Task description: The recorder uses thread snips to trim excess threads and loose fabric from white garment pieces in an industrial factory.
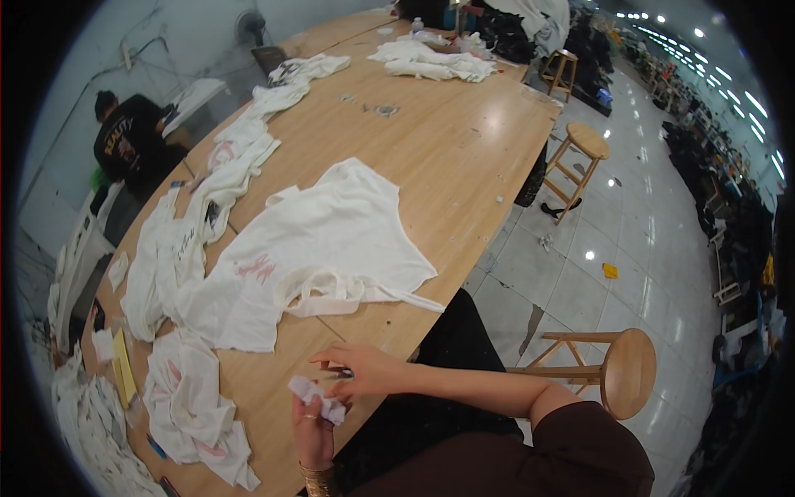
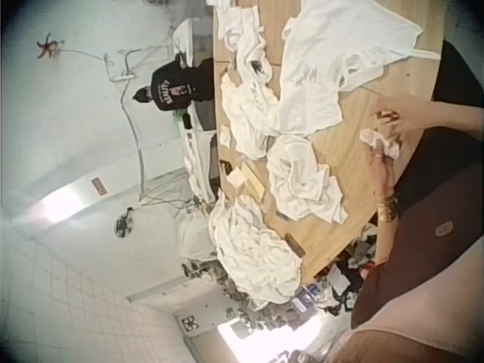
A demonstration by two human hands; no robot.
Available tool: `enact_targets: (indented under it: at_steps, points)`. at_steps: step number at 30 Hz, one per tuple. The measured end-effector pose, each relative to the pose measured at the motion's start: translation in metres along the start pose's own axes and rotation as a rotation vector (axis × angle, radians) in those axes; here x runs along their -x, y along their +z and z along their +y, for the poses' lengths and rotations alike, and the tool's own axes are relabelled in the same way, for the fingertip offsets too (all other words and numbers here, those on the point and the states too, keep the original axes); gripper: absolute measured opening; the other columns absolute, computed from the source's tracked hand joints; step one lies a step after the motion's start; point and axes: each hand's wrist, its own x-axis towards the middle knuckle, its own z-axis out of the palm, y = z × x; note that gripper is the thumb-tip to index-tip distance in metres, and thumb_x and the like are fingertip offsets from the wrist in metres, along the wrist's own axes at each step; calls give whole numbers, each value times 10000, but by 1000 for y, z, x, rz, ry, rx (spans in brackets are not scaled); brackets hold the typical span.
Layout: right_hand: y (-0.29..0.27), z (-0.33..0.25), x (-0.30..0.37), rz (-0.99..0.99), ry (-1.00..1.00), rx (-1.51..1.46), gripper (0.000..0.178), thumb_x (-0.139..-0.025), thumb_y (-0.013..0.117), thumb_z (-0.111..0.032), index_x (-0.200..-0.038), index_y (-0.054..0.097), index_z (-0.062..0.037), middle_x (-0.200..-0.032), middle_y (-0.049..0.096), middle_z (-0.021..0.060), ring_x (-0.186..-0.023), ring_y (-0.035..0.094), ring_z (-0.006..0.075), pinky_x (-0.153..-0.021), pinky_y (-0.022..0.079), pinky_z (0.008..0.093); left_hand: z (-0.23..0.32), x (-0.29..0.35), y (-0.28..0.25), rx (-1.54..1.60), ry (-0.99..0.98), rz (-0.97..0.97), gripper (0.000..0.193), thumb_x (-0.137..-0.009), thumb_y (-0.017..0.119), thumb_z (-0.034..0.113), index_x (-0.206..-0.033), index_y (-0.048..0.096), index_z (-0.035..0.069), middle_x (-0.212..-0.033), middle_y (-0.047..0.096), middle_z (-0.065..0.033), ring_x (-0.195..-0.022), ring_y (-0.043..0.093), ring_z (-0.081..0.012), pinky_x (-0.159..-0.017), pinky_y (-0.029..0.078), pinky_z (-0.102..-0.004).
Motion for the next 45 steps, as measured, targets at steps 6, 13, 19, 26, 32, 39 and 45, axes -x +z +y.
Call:
enact_targets:
  at_steps: [6, 13, 19, 26, 32, 39, 45]
  points:
    - [17, 89, -25, 52, 92, 598, 425, -738, 625, -142, -1122, 489, -20, -1035, 500, 145, -870, 538, 315, -780, 448, 363, -9, -8, 2, 245, 124, 287, 377, -894, 483, 87, -1248, 356, 70, -1090, 551, -183, -919, 596, -256, -773, 516, -363]
    - [16, 44, -26, 3, -268, 328, 633, -654, 689, -174, -1203, 447, 27, -1196, 420, 179, -1103, 416, 338, -923, 348, 400, -26, 7, -76, 58, 24, 106, 377, -926, 472, 189, -1256, 399, 21, -1238, 496, -169, -1114, 507, -277, -940, 425, -391]
    - [28, -2, 4, -366, -176, 366, 673, -693, 700, -322, -1276, 448, -98, -1162, 519, 179, -1027, 508, 376, -861, 416, 440, -19, 5, -29, 207, -275, 241, 465, -880, 562, 205, -1283, 393, 47, -1143, 544, -65, -1030, 528, -231, -865, 453, -377]
    - [34, 24, 22, -101, -371, 298, 680, -666, 711, -372, -1148, 482, 48, -1078, 542, 229, -1006, 517, 388, -831, 423, 441, 0, -5, 6, -96, -348, 183, 482, -868, 578, 195, -1291, 386, 65, -1141, 538, -58, -1008, 532, -217, -839, 458, -351]
    - [11, 14, 32, -164, -214, 156, 701, -629, 759, -346, -1149, 456, 13, -1033, 556, 233, -960, 548, 375, -800, 439, 409, 11, 1, 32, -341, -360, 189, 502, -857, 595, 184, -1299, 380, 82, -1139, 533, -52, -986, 537, -204, -812, 463, -326]
    - [-1, -3, 44, -131, -90, 208, 684, -632, 763, -433, -1099, 473, -27, -983, 565, 202, -922, 559, 370, -751, 446, 415, 15, 1, 55, -424, -255, 35, 511, -848, 595, 159, -1300, 366, 96, -1190, 489, -89, -1036, 517, -212, -815, 463, -308]
    - [1, 8, 46, -94, 49, 54, 713, -687, 715, -482, -1177, 441, -42, -1095, 534, 181, -1005, 533, 346, -807, 439, 397, -17, -29, 23, -304, -137, -28, 470, -884, 545, 200, -1292, 359, 62, -1198, 473, -122, -1071, 506, -236, -886, 455, -320]
